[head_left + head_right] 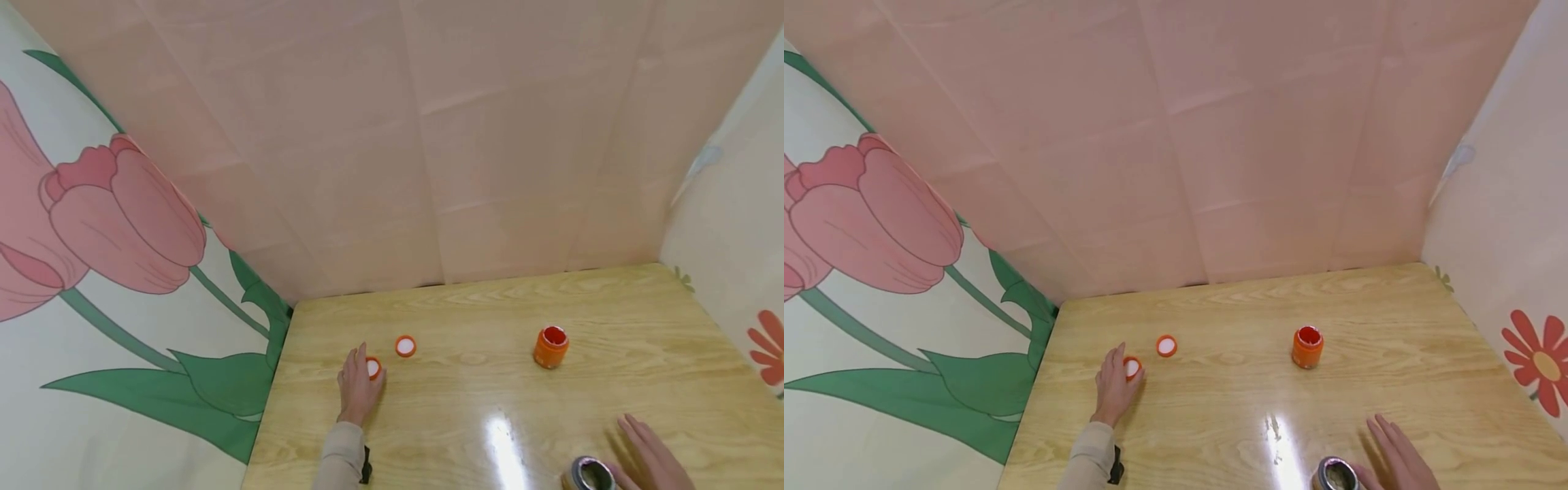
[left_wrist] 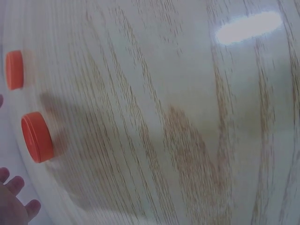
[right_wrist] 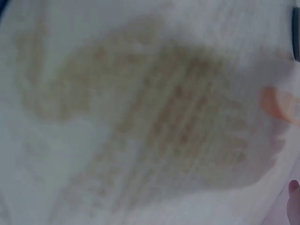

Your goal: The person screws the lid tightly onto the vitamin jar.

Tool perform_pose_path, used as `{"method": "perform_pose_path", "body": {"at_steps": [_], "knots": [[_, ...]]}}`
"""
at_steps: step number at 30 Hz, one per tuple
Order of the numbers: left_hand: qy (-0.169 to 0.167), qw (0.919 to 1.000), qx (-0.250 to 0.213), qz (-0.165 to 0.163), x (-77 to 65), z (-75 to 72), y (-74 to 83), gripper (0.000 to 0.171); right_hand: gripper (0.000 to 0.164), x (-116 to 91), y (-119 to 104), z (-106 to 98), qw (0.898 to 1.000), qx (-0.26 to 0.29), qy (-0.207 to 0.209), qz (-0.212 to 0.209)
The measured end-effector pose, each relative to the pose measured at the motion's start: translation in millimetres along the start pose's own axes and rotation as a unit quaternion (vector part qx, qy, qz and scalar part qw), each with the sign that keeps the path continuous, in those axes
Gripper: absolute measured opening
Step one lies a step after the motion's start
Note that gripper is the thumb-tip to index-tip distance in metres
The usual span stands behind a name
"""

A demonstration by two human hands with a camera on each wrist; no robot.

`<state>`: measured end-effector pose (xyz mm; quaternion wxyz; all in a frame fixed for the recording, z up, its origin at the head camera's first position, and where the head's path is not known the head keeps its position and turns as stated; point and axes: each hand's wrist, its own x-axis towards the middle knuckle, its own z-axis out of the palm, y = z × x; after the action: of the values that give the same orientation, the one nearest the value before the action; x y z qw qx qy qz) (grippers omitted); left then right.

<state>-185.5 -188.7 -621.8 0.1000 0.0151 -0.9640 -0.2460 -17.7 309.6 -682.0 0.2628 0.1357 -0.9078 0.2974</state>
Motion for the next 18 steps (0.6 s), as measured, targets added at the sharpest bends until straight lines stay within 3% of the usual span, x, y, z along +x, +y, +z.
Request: {"method": "perform_pose_path", "body": {"at_steps": [8, 18], "knots": [[-0.011, 0.9999, -0.002, 0.007, 0.7, -0.2, -4.1, 0.073, 0.096, -7.8, -5.6, -1.1, 0.999, 0.002, -0.014, 0.029], [-0.016, 0.9999, -0.003, 0.000, -1.4, 1.3, -6.9, 0.073, 0.097, -15.3, -3.6, 1.2, 0.999, 0.048, 0.010, -0.001]]}}
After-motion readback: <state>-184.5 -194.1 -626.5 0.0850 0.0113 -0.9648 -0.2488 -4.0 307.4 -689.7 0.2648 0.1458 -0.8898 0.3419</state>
